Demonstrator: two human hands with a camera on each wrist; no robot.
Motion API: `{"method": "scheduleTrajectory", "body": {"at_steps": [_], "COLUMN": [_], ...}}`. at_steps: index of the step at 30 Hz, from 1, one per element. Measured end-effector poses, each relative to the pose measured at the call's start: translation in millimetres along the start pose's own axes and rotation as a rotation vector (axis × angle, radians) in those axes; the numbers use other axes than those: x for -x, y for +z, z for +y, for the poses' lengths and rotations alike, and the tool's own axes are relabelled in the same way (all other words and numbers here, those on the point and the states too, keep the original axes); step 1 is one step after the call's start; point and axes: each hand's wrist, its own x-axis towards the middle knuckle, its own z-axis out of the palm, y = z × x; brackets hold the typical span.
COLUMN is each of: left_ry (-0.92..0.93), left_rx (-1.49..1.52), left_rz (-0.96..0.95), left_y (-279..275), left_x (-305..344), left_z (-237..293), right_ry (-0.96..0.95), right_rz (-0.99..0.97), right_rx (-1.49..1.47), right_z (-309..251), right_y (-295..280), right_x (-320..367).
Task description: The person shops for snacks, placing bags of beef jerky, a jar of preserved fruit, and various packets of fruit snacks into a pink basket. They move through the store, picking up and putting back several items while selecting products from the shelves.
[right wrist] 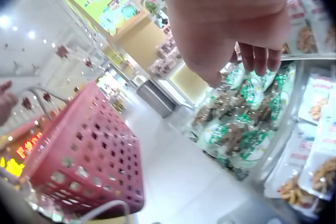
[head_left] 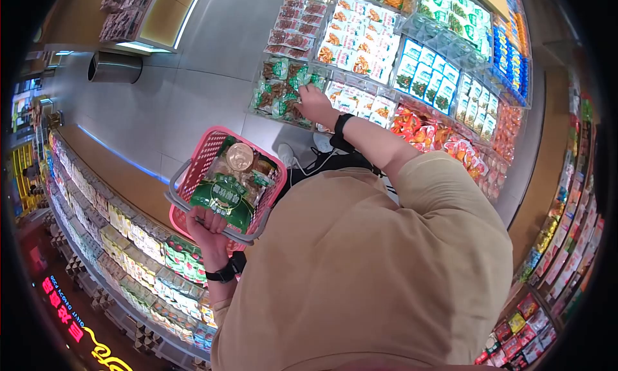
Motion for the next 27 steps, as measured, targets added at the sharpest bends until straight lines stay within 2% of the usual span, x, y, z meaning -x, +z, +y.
{"method": "scheduleTrajectory", "body": {"at_steps": [2, 6, 10, 14, 17, 20, 23, 26, 27], "left_ry": [-0.043, -0.106, -0.149, -0.146, -0.163, -0.185, -0.208, -0.213, -0.214], "left_rx": [-0.001, -0.021, -0.031, -0.070, -0.096, -0.106, -0.101, -0.096, -0.097], "left_rz": [-0.022, -0.012, 0.003, 0.033, 0.019, -0.007, -0.031, -0.050, -0.048], "left_y": [-4, -15, -29, -36, -40, -42, -47, -47, -47], "left_x": [-8, -23, -39, -51, -63, -73, -86, -99, -103], "left_z": [6, 22, 36, 45, 54, 63, 70, 71, 71], "right_ry": [0.015, 0.255, 0.413, 0.454, 0.461, 0.594, 0.547, 0.648, 0.577], "right_rz": [-0.034, -0.207, -0.170, -0.075, -0.117, -0.048, 0.042, -0.014, -0.051], "right_rx": [0.047, 0.247, 0.222, 0.146, 0.046, 0.100, -0.041, -0.173, -0.193], "right_z": [5, -2, -2, 24, 29, 6, 11, -35, -56], "right_y": [12, 22, 39, 68, 70, 52, 28, -26, -44], "right_x": [-15, -49, -69, -75, -72, -57, -29, -6, -2]}}
